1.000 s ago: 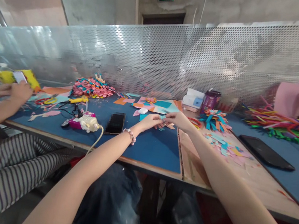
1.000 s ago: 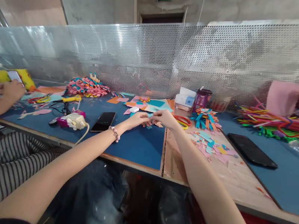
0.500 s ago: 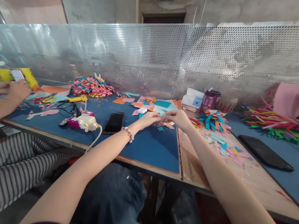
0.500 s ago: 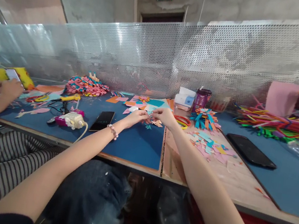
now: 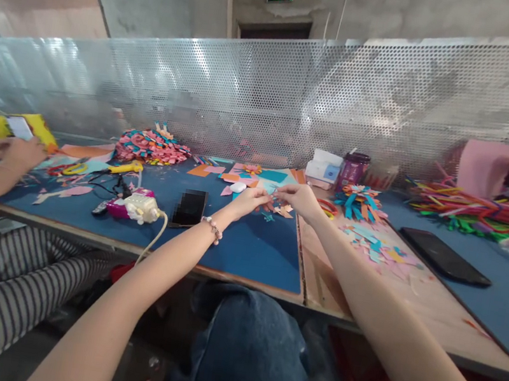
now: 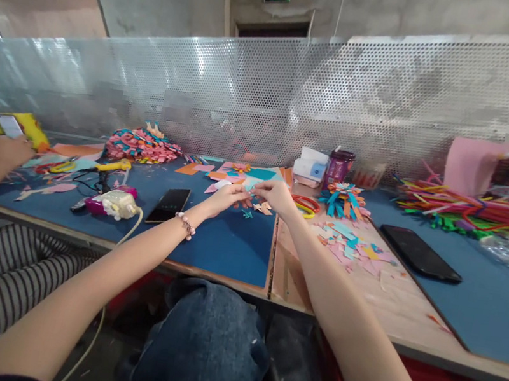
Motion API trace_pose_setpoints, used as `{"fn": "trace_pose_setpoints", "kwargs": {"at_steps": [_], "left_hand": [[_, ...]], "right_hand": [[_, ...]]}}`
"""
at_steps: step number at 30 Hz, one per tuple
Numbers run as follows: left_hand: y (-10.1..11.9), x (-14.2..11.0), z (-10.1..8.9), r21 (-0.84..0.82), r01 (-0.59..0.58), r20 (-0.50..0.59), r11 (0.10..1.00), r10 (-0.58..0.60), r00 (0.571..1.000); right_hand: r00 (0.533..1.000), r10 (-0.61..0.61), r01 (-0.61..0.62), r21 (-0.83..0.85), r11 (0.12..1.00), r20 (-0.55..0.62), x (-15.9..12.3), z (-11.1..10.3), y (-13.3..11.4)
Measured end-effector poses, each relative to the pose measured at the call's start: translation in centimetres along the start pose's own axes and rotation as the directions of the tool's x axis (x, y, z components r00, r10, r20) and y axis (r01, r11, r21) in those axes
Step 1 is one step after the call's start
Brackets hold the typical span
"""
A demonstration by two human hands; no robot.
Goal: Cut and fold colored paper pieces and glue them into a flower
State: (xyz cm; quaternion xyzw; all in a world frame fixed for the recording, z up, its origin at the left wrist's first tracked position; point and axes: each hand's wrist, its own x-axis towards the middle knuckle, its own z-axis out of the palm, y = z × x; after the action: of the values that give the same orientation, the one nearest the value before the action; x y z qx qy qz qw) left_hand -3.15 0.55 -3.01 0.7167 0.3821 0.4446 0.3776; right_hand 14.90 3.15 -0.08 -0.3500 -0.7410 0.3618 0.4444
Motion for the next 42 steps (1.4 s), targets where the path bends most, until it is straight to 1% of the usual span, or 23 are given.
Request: {"fn": "trace_pose_setpoints", "kwargs": {"at_steps": [5, 8, 11, 16, 21, 27, 29, 33, 36, 42], "left_hand": [[0.0, -0.1, 0.1, 0.036, -0.032, 0.003, 0.999, 0.032, 0.999], [0.1, -0.1, 0.2, 0.073, -0.052, 0.011, 0.996, 0.052, 0.999], [0.4, -0.2, 0.3, 0.096, -0.061, 0.012, 0.993, 0.061, 0.998], [0.8, -0.3, 0.4, 0.119, -0.050, 0.022, 0.992, 0.047, 0.999], [0.9, -0.3, 0.5, 0.113, -0.064, 0.026, 0.992, 0.061, 0.998], [1.6, -0.5, 0.7, 0.115, -0.070, 0.022, 0.991, 0.068, 0.997], [1.7, -0.6, 0.7, 0.121, -0.070, 0.021, 0.990, 0.068, 0.997], [1.7, -0.5, 0.6, 0.129, -0.062, 0.023, 0.990, 0.059, 0.998], [1.6, -0.6, 0.6, 0.136, -0.045, 0.022, 0.990, 0.042, 0.999], [1.1, -0.6, 0.5, 0.125, -0.017, 0.030, 0.992, 0.013, 0.999]], "right_hand": [[1.000, -0.019, 0.019, 0.002, 1.000, 0.001, 0.0, 0.0, 0.7], [0.997, -0.041, 0.039, 0.024, 0.999, 0.063, -0.3, 0.1, 0.8], [0.995, -0.021, 0.019, 0.020, 1.000, 0.095, -0.7, 0.1, 0.5], [0.998, -0.009, 0.009, -0.012, 1.000, 0.066, -0.8, 0.1, 0.3], [0.999, -0.041, 0.040, -0.089, 0.995, -0.006, -0.6, 0.0, 0.6], [0.997, -0.055, 0.051, -0.082, 0.995, -0.047, -0.6, 0.2, 1.0], [0.998, -0.058, 0.057, -0.052, 0.997, -0.025, -0.7, 0.3, 1.1], [0.998, -0.015, 0.013, 0.030, 0.999, 0.057, -0.8, 0.3, 1.1], [0.998, -0.020, 0.018, 0.040, 0.999, 0.059, -0.8, 0.3, 1.1], [1.000, -0.011, 0.011, 0.040, 0.999, 0.017, -1.1, 0.6, 0.8]]}}
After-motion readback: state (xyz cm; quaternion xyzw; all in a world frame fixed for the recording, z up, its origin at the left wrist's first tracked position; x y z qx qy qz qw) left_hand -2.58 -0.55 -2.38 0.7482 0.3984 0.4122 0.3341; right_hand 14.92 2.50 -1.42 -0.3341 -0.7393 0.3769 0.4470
